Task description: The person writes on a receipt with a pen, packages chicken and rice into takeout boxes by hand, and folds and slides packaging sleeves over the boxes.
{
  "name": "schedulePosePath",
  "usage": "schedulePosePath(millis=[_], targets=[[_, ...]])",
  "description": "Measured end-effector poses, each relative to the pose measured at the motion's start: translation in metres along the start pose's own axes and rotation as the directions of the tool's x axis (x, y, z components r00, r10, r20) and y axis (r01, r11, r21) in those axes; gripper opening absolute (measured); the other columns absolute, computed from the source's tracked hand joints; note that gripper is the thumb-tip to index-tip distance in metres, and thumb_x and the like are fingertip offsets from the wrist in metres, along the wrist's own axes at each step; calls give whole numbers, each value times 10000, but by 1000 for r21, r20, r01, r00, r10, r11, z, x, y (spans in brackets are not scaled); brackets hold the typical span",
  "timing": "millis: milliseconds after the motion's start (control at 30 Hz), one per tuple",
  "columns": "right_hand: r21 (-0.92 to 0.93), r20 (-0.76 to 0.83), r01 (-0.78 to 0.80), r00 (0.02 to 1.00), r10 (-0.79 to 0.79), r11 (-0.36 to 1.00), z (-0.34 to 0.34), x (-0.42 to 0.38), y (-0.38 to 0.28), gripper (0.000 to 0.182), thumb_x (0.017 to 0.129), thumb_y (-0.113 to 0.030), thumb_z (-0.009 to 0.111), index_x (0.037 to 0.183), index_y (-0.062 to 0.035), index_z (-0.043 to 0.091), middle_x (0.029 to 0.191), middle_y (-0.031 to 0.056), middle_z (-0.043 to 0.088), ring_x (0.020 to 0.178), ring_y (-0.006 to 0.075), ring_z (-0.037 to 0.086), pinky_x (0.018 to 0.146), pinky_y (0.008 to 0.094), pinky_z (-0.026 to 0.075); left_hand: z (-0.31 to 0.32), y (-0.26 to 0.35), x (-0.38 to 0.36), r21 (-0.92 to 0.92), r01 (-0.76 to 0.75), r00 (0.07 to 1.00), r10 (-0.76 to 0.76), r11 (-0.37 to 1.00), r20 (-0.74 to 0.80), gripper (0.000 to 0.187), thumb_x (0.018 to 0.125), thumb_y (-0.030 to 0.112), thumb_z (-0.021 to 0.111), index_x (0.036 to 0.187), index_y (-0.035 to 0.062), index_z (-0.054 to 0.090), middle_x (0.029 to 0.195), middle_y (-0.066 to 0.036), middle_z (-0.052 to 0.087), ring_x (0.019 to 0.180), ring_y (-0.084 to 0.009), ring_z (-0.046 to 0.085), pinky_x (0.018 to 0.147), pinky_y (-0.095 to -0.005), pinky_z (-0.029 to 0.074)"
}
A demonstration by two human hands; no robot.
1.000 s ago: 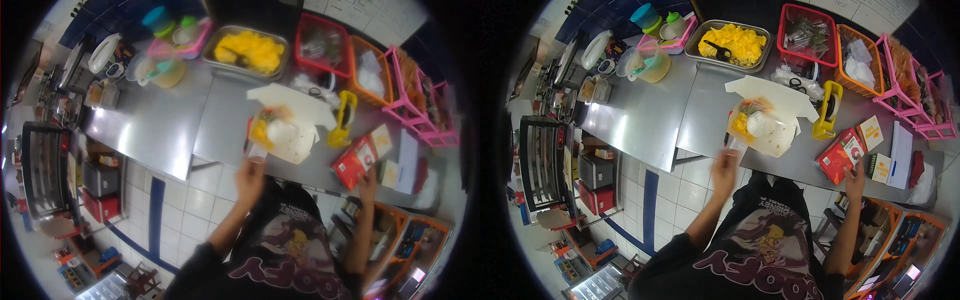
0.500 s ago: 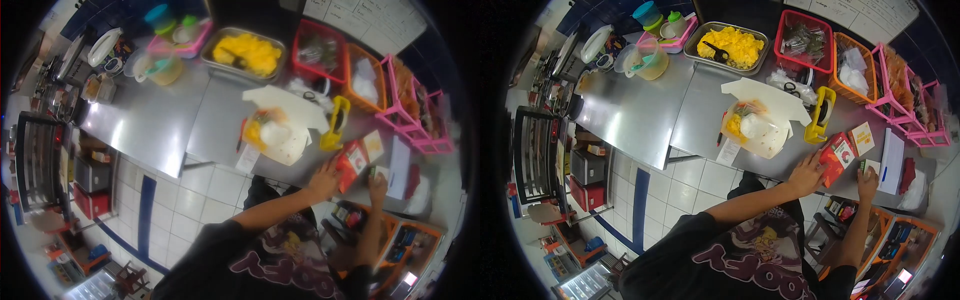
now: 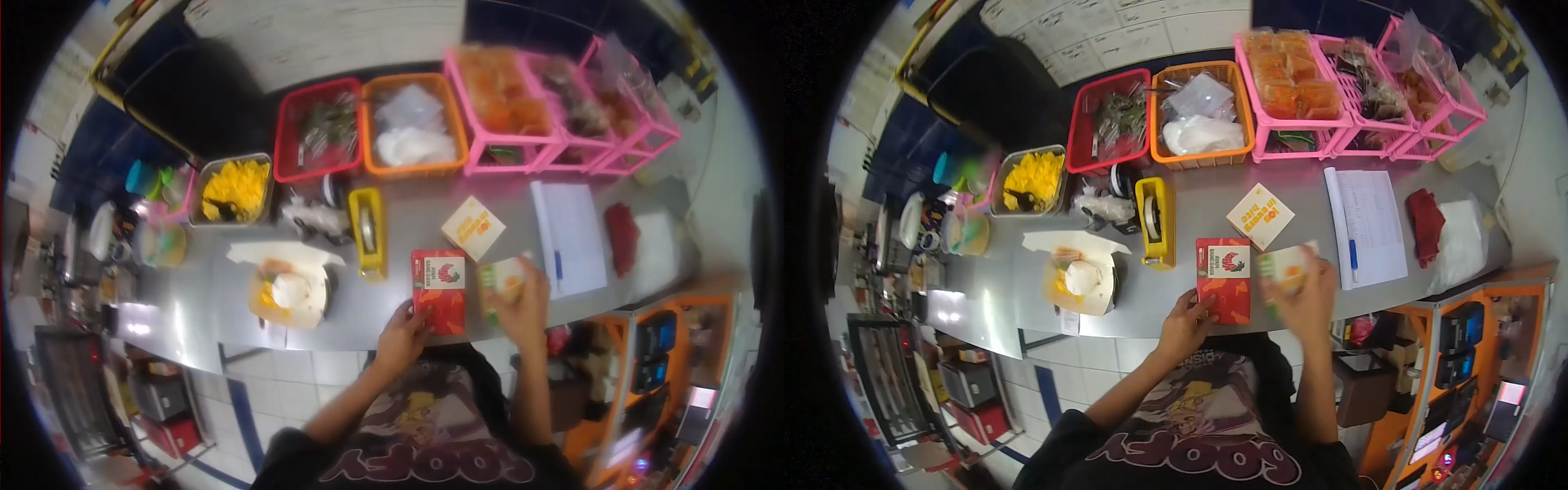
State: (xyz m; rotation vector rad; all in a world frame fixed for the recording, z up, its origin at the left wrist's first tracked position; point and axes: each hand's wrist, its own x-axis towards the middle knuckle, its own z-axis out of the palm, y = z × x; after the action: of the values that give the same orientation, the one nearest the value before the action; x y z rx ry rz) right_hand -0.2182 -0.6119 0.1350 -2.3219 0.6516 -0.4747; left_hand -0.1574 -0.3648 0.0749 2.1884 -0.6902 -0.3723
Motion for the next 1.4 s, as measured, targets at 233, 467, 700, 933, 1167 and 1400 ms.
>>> schedulePosePath(millis=[233, 467, 700, 933, 1167, 1400], targets=[[-170, 381, 120, 923, -48, 978, 40, -8, -53, 699, 835, -491, 719, 1385, -113, 510, 1222, 247, 497, 1090, 429, 538, 845, 533, 503, 11, 23, 2, -805, 250, 879, -474, 538, -44, 475, 1037, 292, 531, 1403, -9, 506, 1271, -139, 626, 1101, -167, 596, 958, -338, 475], [-252, 422, 410, 862, -282, 877, 75, 122, 42, 686, 853, -438, 691, 1439, -146, 485, 1491, 260, 375, 1342, 446, 412, 1074, 600, 356, 21, 54, 5, -441, 306, 902, -405, 844, -149, 472, 1032, 303, 533, 1380, -16, 502, 1212, -203, 652, 1093, -243, 624, 942, -364, 481], [-324, 464, 316, 874, -141, 892, 82, 134, 45, 974, 727, -499, 781, 1509, -94, 364, 1499, 203, 401, 1368, 415, 397, 1125, 537, 335, 19, 16, -10, -545, 296, 837, -488, 785, -247, 419, 1049, 321, 494, 1249, -28, 612, 1062, -142, 697, 945, -216, 648, 885, -340, 499], [-163, 399, 39, 917, 30, 986, 70, 128, 85, 1074, 619, -250, 900, 1481, 12, 314, 1419, 285, 451, 1333, 436, 426, 1090, 475, 394, -133, -142, -101, -427, 400, 47, -483, 811, -874, 272, 997, 247, 571, 1031, -9, 658, 795, -87, 668, 715, -150, 617, 640, -304, 499], [117, 290, -335, 912, 290, 935, 51, 81, 90, 1256, 683, -130, 910, 1557, 15, 20, 1387, 220, 483, 1267, 304, 503, 1093, 378, 397, -187, -193, -124, 61, 714, 593, -556, 698, -582, 324, 845, 257, 743, 1029, 6, 653, 899, -162, 710, 848, -334, 693, 737, -422, 535], [367, 85, -486, 867, 492, 793, 51, 21, 137, 955, 789, -149, 850, 1491, 40, 231, 1238, 111, 633, 1145, 199, 600, 1026, 339, 455, -162, -205, -116, 75, 873, 441, -714, 482, -544, 665, 696, 378, 861, 1210, 49, 596, 1111, -191, 666, 1094, -397, 602, 902, -501, 495]])
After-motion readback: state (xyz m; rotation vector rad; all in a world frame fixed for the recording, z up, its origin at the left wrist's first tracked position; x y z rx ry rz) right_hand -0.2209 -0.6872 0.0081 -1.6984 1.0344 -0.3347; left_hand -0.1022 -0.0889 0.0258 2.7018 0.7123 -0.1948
